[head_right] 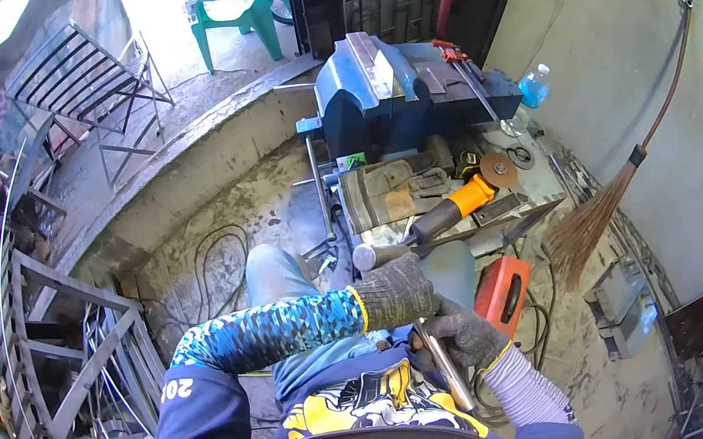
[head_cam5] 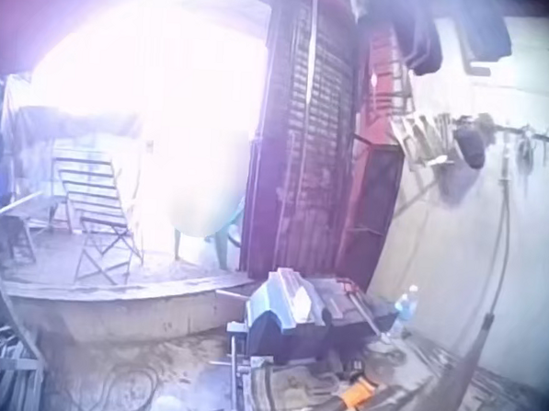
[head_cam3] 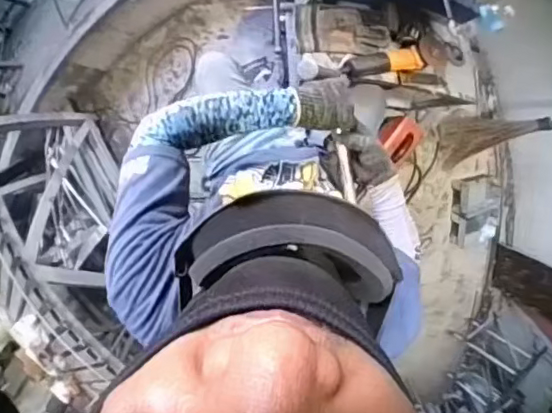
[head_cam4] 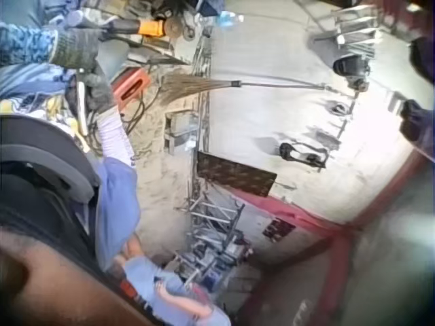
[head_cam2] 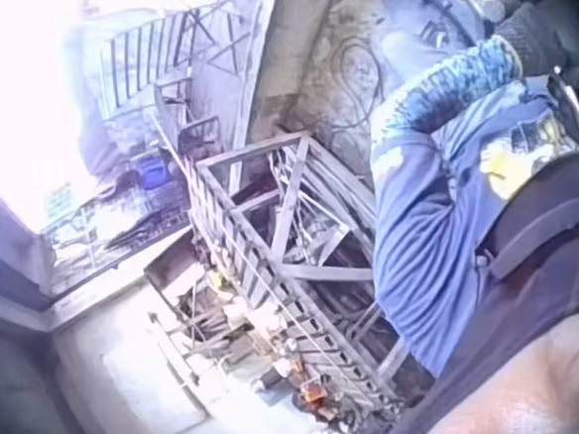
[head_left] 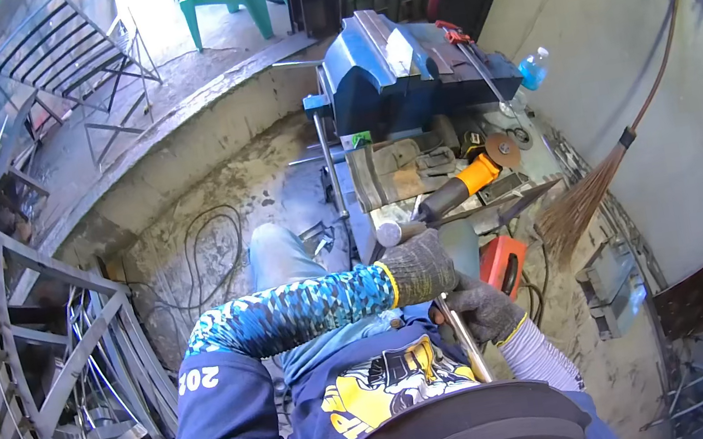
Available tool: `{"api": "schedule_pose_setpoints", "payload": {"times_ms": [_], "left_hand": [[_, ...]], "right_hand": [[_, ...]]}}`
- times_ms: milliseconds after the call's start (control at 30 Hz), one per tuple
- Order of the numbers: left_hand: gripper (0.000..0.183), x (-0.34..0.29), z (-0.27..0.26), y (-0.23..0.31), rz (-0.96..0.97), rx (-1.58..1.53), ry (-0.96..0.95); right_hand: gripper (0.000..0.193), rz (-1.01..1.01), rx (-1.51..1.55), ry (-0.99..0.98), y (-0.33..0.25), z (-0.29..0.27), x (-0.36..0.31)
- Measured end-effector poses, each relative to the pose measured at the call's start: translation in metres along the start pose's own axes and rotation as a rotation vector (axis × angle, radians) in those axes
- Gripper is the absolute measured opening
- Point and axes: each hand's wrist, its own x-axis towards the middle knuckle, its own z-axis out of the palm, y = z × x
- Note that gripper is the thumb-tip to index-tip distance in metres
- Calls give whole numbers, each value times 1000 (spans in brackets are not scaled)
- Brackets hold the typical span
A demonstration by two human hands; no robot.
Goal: The person assembles metal sheets and metal tubes by hammering them together and using an angle grinder to ensure a proper fit.
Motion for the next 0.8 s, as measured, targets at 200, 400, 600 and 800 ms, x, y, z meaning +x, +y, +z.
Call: {"api": "schedule_pose_setpoints", "payload": {"times_ms": [200, 400, 600, 800], "left_hand": [[50, -100, -32, 24, 76, 13, 591], [74, -116, 67, -86, -890, -448, 1243], [58, -51, 74, -115, -1023, -1783, 835], [30, -27, 106, -134, -1130, -1136, 849]], "right_hand": [[68, -340, -878, 476, 56, 28, 3], [50, -399, -518, 410, 9, 14, 30], [22, -380, 349, 218, -9, -25, 109], [28, -232, 445, 194, 15, -54, 146]]}}
